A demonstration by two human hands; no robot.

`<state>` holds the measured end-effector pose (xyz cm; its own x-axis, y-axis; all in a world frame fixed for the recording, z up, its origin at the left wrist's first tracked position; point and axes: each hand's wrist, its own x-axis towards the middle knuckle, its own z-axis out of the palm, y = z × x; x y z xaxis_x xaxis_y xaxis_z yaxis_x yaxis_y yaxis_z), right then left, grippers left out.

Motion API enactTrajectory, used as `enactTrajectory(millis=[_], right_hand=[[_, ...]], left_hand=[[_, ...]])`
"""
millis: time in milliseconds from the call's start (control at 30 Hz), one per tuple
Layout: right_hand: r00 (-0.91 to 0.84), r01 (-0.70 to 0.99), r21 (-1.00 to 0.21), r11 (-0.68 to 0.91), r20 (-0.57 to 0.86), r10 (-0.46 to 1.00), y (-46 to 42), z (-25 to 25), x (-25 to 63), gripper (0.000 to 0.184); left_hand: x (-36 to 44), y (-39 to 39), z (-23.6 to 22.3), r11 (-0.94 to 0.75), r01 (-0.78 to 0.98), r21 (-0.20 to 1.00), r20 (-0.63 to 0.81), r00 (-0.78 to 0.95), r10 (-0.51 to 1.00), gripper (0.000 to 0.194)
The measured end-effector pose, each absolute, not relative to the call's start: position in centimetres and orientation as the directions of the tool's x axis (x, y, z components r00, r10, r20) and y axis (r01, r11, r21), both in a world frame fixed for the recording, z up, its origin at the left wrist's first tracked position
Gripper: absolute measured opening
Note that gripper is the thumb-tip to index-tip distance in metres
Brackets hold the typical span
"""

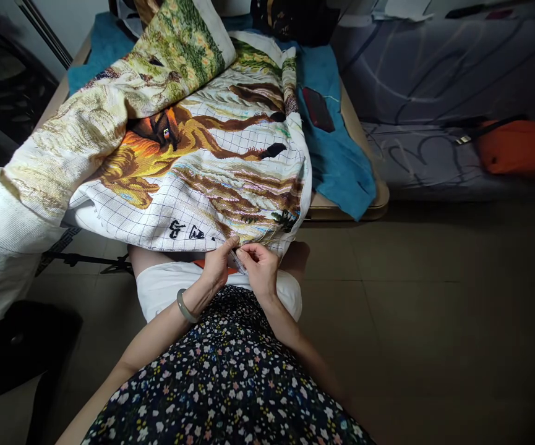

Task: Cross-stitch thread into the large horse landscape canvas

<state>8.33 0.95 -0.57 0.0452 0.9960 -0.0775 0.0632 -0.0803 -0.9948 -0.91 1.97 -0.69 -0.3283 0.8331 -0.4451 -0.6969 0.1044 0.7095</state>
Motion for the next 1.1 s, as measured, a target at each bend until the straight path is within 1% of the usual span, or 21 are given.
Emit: enactTrajectory(millis=[100,200,333,433,700,867,1100], right_hand=[[0.053,0.090,-0.995,-0.035,-0.030,0.998,0.8,-0.4,8.3,0.012],[0.055,0.103,-0.994,-0.025,-0.019,0.998,0.8,-0.2,8.3,0.012],[0.046,0.101,-0.994,-0.046,-0.042,0.998,0.9,0.1,8.5,0.014],[0.046,0.129,-0.991,-0.035,-0.029,0.998,0.9,0.2,8.8,0.015],[0.031,0.309,-0.944,0.120,0.136,0.990,1.3,0.3,9.2,0.014],[-0.005,0.321,-0.920,0.223,0.234,0.972,1.5,0.2,9.3,0.012],[-0.066,0.338,-0.891,0.303,0.298,0.952,2.0,0.0,9.8,0.013]], left_hand=[[-0.9,2.0,-0.7,0.105,-0.700,0.707,-0.451,-0.331,0.829,0.030],[-0.9,2.0,-0.6,0.096,-0.717,0.691,-0.456,-0.328,0.827,0.032],[-0.8,1.7,-0.3,0.121,-0.755,0.644,-0.501,-0.298,0.812,0.025],[-0.8,1.5,-0.2,0.118,-0.777,0.618,-0.507,-0.280,0.815,0.023],[-0.8,1.6,-0.6,0.121,-0.790,0.601,-0.483,-0.239,0.842,0.030],[-0.8,1.7,-0.5,0.109,-0.786,0.608,-0.475,-0.251,0.843,0.035],[-0.8,1.7,-0.3,0.111,-0.776,0.621,-0.483,-0.268,0.834,0.034]])
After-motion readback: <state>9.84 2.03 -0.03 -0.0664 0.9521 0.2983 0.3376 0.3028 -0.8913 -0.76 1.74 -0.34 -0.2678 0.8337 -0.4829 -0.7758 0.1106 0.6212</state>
